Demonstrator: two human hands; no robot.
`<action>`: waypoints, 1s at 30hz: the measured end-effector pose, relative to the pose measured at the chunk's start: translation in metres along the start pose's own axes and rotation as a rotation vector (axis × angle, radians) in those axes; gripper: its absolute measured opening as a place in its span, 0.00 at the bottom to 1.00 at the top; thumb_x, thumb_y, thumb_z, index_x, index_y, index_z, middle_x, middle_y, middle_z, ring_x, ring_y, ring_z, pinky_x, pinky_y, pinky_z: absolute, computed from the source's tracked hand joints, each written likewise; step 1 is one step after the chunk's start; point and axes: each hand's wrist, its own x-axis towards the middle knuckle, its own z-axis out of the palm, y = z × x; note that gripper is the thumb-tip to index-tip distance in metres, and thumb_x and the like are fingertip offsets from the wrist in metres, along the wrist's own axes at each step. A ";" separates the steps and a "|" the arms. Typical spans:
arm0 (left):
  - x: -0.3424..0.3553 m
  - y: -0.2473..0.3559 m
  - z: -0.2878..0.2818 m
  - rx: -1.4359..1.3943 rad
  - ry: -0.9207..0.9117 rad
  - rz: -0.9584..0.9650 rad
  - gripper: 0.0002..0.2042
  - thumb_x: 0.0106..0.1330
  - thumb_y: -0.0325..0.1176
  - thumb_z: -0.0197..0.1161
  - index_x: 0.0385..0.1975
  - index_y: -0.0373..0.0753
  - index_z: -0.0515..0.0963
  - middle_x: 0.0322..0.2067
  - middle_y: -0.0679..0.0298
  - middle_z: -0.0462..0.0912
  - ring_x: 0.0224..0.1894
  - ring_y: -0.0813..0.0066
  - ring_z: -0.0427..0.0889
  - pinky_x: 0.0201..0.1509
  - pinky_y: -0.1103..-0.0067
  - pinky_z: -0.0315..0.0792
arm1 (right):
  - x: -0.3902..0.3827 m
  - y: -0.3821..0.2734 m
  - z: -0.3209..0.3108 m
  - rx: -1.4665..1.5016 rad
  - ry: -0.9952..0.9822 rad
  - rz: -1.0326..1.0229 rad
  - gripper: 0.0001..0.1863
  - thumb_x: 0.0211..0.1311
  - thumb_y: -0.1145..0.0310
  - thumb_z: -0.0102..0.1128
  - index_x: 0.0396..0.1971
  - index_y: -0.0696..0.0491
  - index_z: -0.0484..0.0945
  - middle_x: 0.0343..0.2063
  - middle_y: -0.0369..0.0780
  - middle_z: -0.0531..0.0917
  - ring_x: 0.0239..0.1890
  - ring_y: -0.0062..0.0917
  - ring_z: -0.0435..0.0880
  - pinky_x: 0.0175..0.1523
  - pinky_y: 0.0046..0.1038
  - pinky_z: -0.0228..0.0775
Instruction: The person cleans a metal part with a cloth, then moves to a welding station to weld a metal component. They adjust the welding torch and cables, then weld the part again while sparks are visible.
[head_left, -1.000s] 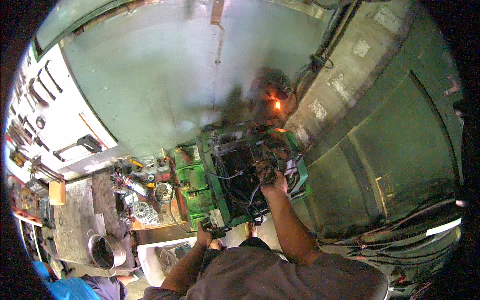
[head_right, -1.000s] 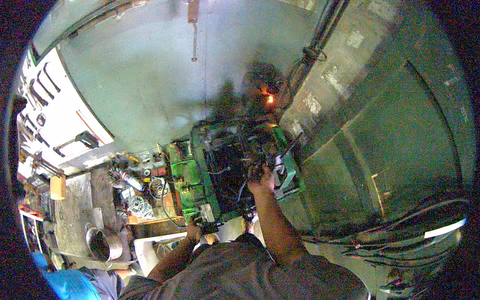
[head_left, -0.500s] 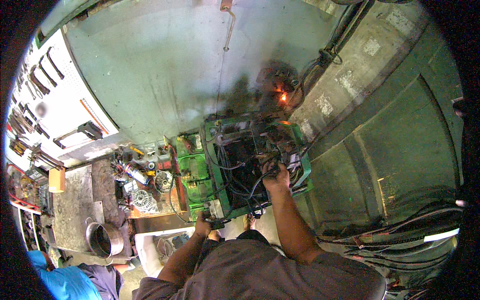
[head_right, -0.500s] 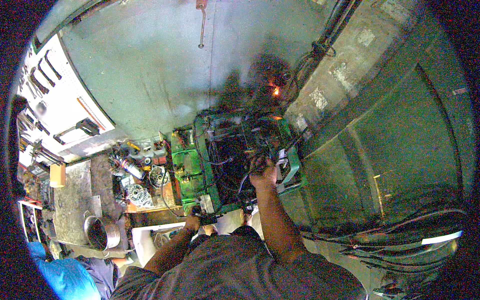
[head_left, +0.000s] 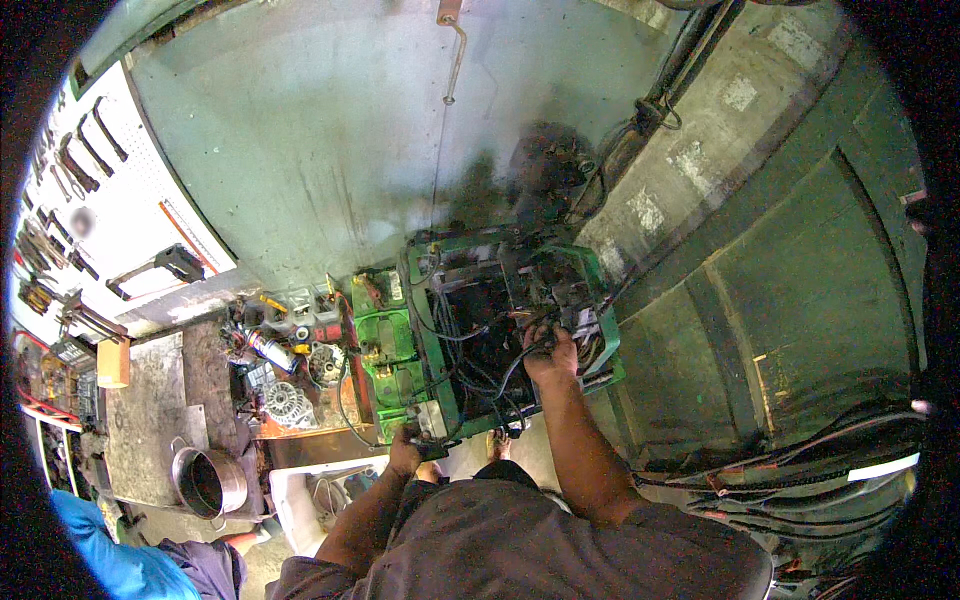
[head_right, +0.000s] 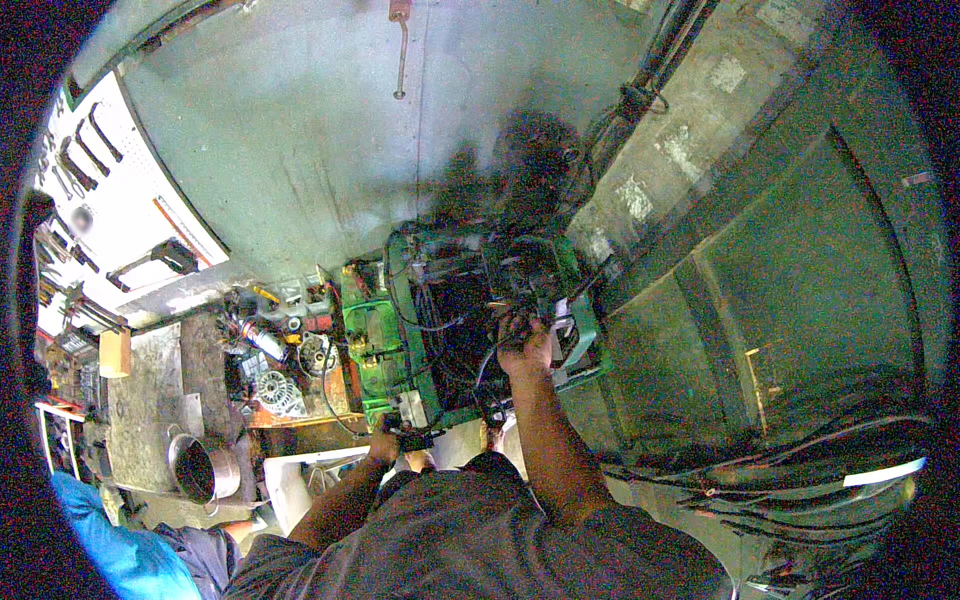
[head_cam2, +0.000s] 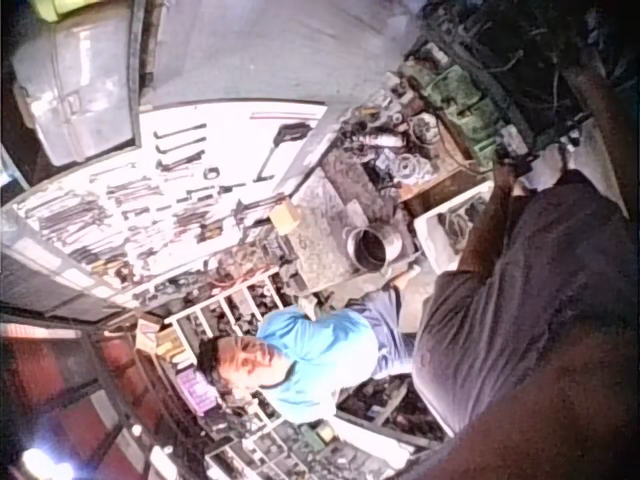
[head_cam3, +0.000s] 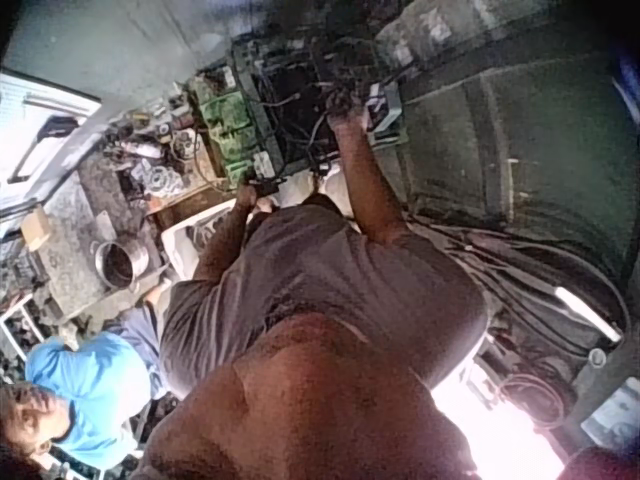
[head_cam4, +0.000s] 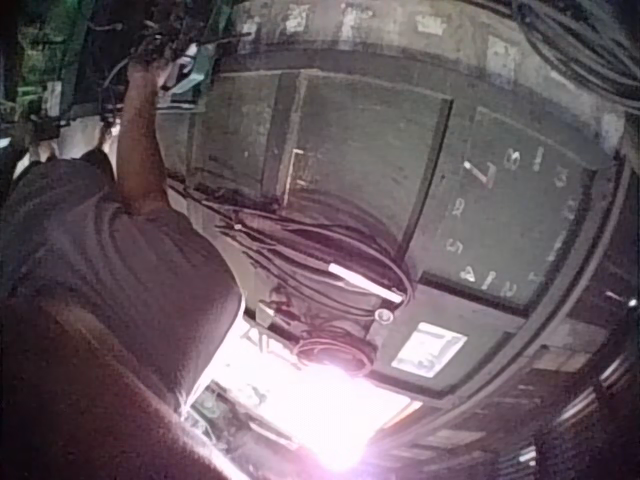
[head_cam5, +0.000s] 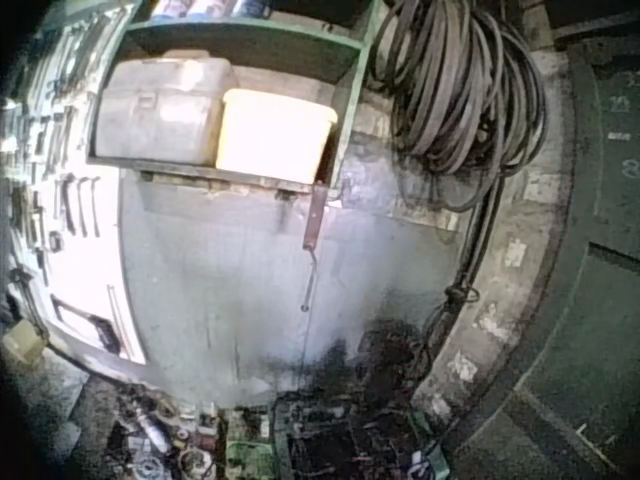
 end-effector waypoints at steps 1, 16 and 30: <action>0.004 -0.001 -0.004 -0.010 -0.085 0.024 0.20 0.58 0.08 0.50 0.50 0.34 0.67 0.42 0.54 0.77 0.45 0.56 0.81 0.52 0.49 0.83 | 0.001 0.000 0.000 -0.005 0.024 -0.002 0.06 0.67 0.72 0.57 0.42 0.51 0.78 0.33 0.37 0.85 0.29 0.27 0.83 0.47 0.39 0.82; -0.006 0.002 0.006 0.614 -0.017 0.210 0.23 0.70 0.17 0.56 0.63 0.34 0.64 0.49 0.53 0.81 0.49 0.62 0.83 0.50 0.69 0.84 | 0.004 0.001 -0.007 -0.055 -0.004 -0.040 0.09 0.67 0.68 0.61 0.45 0.53 0.79 0.32 0.38 0.84 0.31 0.28 0.83 0.43 0.36 0.83; -0.029 0.014 0.024 0.861 -0.033 0.268 0.27 0.68 0.17 0.56 0.68 0.35 0.69 0.56 0.58 0.81 0.55 0.69 0.80 0.60 0.72 0.76 | -0.063 -0.006 -0.067 -0.841 0.067 -0.175 0.18 0.66 0.61 0.66 0.51 0.53 0.78 0.43 0.39 0.84 0.42 0.32 0.83 0.46 0.37 0.79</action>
